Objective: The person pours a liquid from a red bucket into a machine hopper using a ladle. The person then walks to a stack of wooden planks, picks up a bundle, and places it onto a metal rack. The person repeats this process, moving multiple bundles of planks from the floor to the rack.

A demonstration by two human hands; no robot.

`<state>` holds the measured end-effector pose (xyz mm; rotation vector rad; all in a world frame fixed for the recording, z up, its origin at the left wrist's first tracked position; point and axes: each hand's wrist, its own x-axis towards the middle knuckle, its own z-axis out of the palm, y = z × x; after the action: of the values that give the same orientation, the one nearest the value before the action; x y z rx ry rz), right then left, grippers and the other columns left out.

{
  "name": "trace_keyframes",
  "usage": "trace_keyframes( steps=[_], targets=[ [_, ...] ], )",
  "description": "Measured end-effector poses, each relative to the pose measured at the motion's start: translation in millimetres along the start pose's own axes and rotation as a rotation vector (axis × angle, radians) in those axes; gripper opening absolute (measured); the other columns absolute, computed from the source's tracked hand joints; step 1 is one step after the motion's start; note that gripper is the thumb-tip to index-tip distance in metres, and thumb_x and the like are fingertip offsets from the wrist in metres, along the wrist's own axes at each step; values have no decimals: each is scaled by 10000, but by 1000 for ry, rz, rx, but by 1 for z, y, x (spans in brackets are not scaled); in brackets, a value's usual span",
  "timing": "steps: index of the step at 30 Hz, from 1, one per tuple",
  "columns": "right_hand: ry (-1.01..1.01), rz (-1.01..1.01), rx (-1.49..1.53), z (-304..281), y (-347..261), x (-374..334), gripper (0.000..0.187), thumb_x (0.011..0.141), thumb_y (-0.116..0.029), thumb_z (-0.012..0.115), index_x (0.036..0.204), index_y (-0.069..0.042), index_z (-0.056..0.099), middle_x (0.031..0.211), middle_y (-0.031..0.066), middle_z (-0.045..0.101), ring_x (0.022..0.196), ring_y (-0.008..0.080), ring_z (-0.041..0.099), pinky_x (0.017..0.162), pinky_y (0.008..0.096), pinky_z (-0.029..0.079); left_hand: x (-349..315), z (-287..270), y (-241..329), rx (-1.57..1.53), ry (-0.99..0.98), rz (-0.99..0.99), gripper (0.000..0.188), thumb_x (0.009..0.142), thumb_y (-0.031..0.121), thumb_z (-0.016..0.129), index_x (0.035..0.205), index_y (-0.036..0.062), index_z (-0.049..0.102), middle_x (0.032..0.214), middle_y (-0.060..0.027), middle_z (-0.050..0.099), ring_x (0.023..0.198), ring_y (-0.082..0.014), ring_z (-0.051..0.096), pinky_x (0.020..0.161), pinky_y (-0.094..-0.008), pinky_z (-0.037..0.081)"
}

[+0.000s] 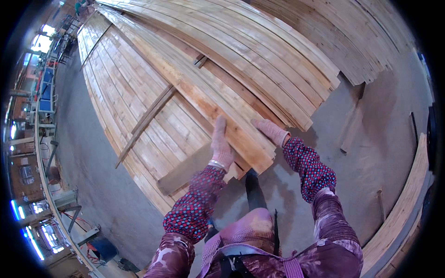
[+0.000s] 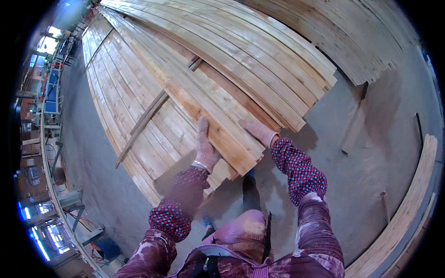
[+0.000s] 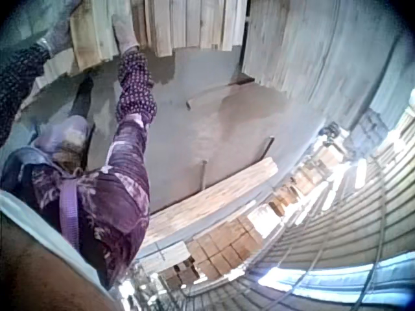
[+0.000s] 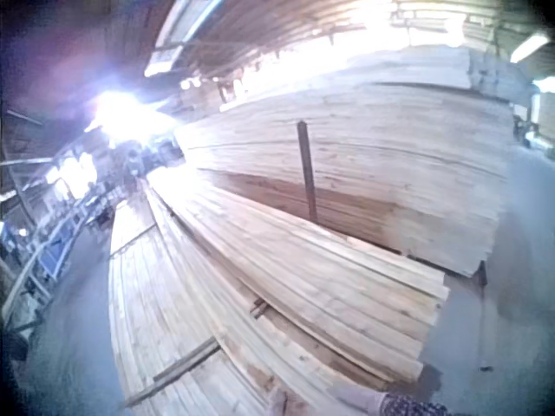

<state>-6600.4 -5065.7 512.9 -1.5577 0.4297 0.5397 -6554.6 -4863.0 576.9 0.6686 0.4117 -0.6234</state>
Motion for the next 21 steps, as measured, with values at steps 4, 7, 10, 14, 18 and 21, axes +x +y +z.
trace_keyframes(
  steps=[4, 7, 10, 14, 18, 21],
  targets=[
    [154, 108, -398, -38, 84, 64, 444, 1005, -379, 484, 1198, 3, 602, 1164, 178, 656, 1046, 243, 631, 906, 345, 482, 77, 1, -63, 239, 76, -38, 609, 898, 473, 666, 1349, 98, 501, 1266, -81, 604, 1172, -260, 570, 1039, -425, 449],
    [125, -112, -565, -57, 111, 68, 425, 1030, -316, 392, 1249, 12, 552, 1276, 257, 579, 1175, 381, 569, 982, 414, 447, 91, 16, -78, 363, 122, -50, 593, 903, 452, 668, 1346, 93, 506, 1285, -68, 589, 1172, -231, 565, 1033, -397, 446],
    [249, -70, -59, -40, 80, 19, 406, 993, -242, 415, 1273, 15, 559, 1290, 254, 571, 1210, 372, 543, 1032, 404, 426, 84, 6, -70, 351, 163, -84, 600, 913, 453, 657, 1368, 97, 493, 1325, -56, 564, 1200, -214, 547, 1047, -388, 433],
    [654, 69, 239, -6, 61, -74, 370, 971, -242, 505, 1208, 31, 584, 1240, 184, 625, 1149, 323, 591, 961, 366, 486, 81, -9, -68, 357, 175, -130, 645, 912, 464, 652, 1401, 90, 461, 1358, -72, 547, 1231, -241, 526, 1071, -417, 410],
    [687, 344, 1145, 40, 92, -90, 517, 1006, -424, 446, 1281, 3, 541, 1280, 127, 619, 1167, 288, 591, 992, 394, 466, 82, -11, -64, 112, 106, -127, 693, 957, 511, 547, 1455, 62, 374, 1360, -119, 539, 1248, -286, 504, 1102, -375, 365],
    [345, -4, 1792, 61, 144, -61, 672, 951, -578, 481, 1354, -41, 478, 1310, 132, 590, 1143, 326, 604, 1019, 516, 458, 113, -85, -77, 599, 138, -18, 664, 973, 553, 453, 1441, 85, 397, 1406, -129, 499, 1284, -311, 464, 1110, -427, 354]
  ],
)
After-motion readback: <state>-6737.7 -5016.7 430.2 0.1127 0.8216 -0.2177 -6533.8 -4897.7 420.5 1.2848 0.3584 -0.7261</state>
